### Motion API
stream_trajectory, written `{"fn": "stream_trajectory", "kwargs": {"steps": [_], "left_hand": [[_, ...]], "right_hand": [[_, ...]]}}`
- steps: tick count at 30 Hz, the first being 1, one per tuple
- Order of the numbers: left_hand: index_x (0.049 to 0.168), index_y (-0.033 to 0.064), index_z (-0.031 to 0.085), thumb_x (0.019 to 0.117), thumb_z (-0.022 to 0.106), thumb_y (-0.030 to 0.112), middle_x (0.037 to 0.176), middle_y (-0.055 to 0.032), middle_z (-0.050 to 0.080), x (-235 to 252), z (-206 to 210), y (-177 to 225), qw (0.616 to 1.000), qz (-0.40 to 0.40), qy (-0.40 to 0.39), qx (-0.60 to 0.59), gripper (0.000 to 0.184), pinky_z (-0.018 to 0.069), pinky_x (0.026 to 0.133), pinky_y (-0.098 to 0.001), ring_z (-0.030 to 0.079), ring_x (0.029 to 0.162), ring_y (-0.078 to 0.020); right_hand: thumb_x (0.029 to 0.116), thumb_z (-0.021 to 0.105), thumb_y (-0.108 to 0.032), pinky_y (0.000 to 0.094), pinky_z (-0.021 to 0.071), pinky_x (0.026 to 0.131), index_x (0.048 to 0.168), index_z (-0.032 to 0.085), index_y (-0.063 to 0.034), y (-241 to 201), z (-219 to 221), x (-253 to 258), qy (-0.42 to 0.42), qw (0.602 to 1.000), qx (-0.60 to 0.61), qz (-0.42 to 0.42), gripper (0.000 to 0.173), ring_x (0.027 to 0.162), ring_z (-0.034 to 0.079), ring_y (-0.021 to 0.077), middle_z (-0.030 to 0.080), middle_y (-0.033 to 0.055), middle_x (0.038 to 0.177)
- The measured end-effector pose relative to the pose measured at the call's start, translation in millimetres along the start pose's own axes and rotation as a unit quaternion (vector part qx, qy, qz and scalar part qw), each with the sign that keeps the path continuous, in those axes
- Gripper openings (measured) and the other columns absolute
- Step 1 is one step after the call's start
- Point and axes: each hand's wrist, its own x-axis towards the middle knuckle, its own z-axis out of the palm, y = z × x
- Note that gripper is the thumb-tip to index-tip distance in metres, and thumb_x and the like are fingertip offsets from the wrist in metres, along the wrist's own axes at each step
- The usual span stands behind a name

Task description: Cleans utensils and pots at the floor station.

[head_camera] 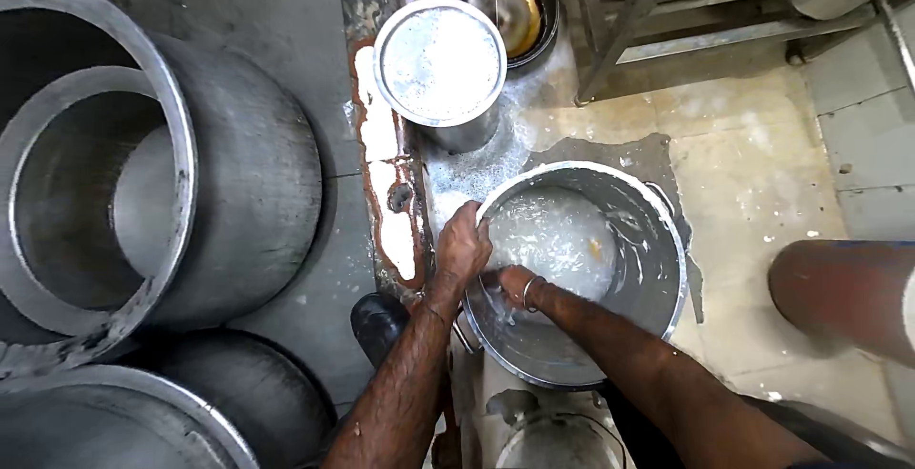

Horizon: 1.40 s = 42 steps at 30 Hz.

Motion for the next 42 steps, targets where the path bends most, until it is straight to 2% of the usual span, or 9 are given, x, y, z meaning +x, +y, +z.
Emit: {"fn": "stream_trajectory", "kwargs": {"steps": [4, 9, 14, 18, 20, 25, 31, 38, 42], "left_hand": [[0.132, 0.0022, 0.061, 0.1071, 0.055, 0.018, 0.119, -0.0241, 0.070, -1, -1, 0, 1.000, 0.014, 0.016, 0.001, 0.031, 0.0532, 0.092, -0.0633, 0.069, 0.108, -0.0422], [0.133, 0.0018, 0.061, 0.1068, 0.056, 0.018, 0.120, -0.0240, 0.070, 3, 1, -4, 1.000, 0.019, 0.002, 0.005, 0.031, 0.0527, 0.094, -0.0635, 0.069, 0.108, -0.0423], [0.131, 0.0026, 0.063, 0.1062, 0.057, 0.019, 0.118, -0.0222, 0.071, 4, 4, -7, 1.000, 0.025, 0.015, -0.001, 0.030, 0.0526, 0.094, -0.0619, 0.069, 0.108, -0.0396], [0.132, 0.0042, 0.063, 0.1066, 0.057, 0.019, 0.118, -0.0210, 0.071, 4, 1, -5, 1.000, 0.014, 0.009, 0.000, 0.030, 0.0529, 0.094, -0.0608, 0.070, 0.108, -0.0384], [0.131, 0.0041, 0.063, 0.1068, 0.057, 0.019, 0.117, -0.0205, 0.071, 3, 1, -4, 1.000, 0.013, 0.008, -0.002, 0.029, 0.0531, 0.093, -0.0608, 0.070, 0.107, -0.0383], [0.128, 0.0038, 0.064, 0.1061, 0.057, 0.017, 0.113, -0.0203, 0.072, 4, 5, -7, 1.000, 0.022, 0.020, -0.006, 0.027, 0.0540, 0.090, -0.0610, 0.071, 0.103, -0.0376], [0.130, 0.0030, 0.064, 0.1054, 0.059, 0.018, 0.116, -0.0217, 0.071, 4, 3, -4, 1.000, 0.022, 0.015, 0.007, 0.029, 0.0527, 0.093, -0.0626, 0.070, 0.106, -0.0394], [0.135, 0.0045, 0.062, 0.1064, 0.057, 0.021, 0.120, -0.0219, 0.070, 8, 4, -5, 1.000, 0.018, -0.003, 0.023, 0.033, 0.0517, 0.096, -0.0632, 0.068, 0.111, -0.0403], [0.133, 0.0046, 0.063, 0.1063, 0.057, 0.021, 0.119, -0.0217, 0.071, 8, 4, -5, 1.000, 0.022, 0.002, 0.022, 0.032, 0.0516, 0.096, -0.0630, 0.069, 0.111, -0.0400]], "right_hand": [[0.0956, 0.070, -0.016, 0.0624, 0.0480, 0.104, 0.136, 0.062, -0.0020, -5, 0, 0, -0.026, 0.999, 0.010, 0.023, 0.043, 0.121, 0.063, 0.0436, 0.065, 0.0252, 0.130], [0.0972, 0.070, -0.026, 0.0584, 0.0526, 0.099, 0.140, 0.053, 0.0041, -8, -17, 8, 0.178, 0.962, 0.182, 0.101, 0.055, 0.112, 0.068, 0.0413, 0.068, 0.0263, 0.120], [0.0957, 0.074, -0.023, 0.0569, 0.0555, 0.097, 0.148, 0.042, 0.0036, 7, -45, 32, 0.377, 0.835, 0.358, 0.180, 0.066, 0.106, 0.070, 0.0403, 0.069, 0.0270, 0.118], [0.1010, 0.068, -0.022, 0.0458, 0.0631, 0.067, 0.144, 0.043, -0.0018, 23, -58, 43, 0.458, 0.659, 0.563, 0.199, 0.054, 0.069, 0.071, 0.0288, 0.069, 0.0225, 0.102], [0.1021, 0.067, -0.022, 0.0431, 0.0619, 0.061, 0.141, 0.044, -0.0020, 24, -61, 43, 0.459, 0.627, 0.599, 0.195, 0.049, 0.062, 0.068, 0.0259, 0.067, 0.0215, 0.098], [0.0988, 0.071, -0.025, 0.0495, 0.0625, 0.066, 0.140, 0.050, -0.0033, 20, -51, 49, 0.394, 0.731, 0.525, 0.185, 0.051, 0.066, 0.070, 0.0306, 0.069, 0.0224, 0.100], [0.0935, 0.073, -0.021, 0.0624, 0.0543, 0.093, 0.139, 0.056, -0.0021, -12, -36, 27, 0.260, 0.908, 0.292, 0.148, 0.052, 0.107, 0.069, 0.0430, 0.070, 0.0256, 0.115], [0.0923, 0.071, -0.025, 0.0622, 0.0512, 0.099, 0.142, 0.055, -0.0044, -25, -5, 1, 0.079, 0.986, 0.108, 0.099, 0.056, 0.121, 0.063, 0.0424, 0.061, 0.0248, 0.136], [0.0928, 0.069, -0.016, 0.0679, 0.0530, 0.086, 0.149, 0.047, -0.0097, -13, 3, -15, 0.010, 0.997, -0.001, 0.080, 0.061, 0.115, 0.064, 0.0475, 0.054, 0.0216, 0.146]]}}
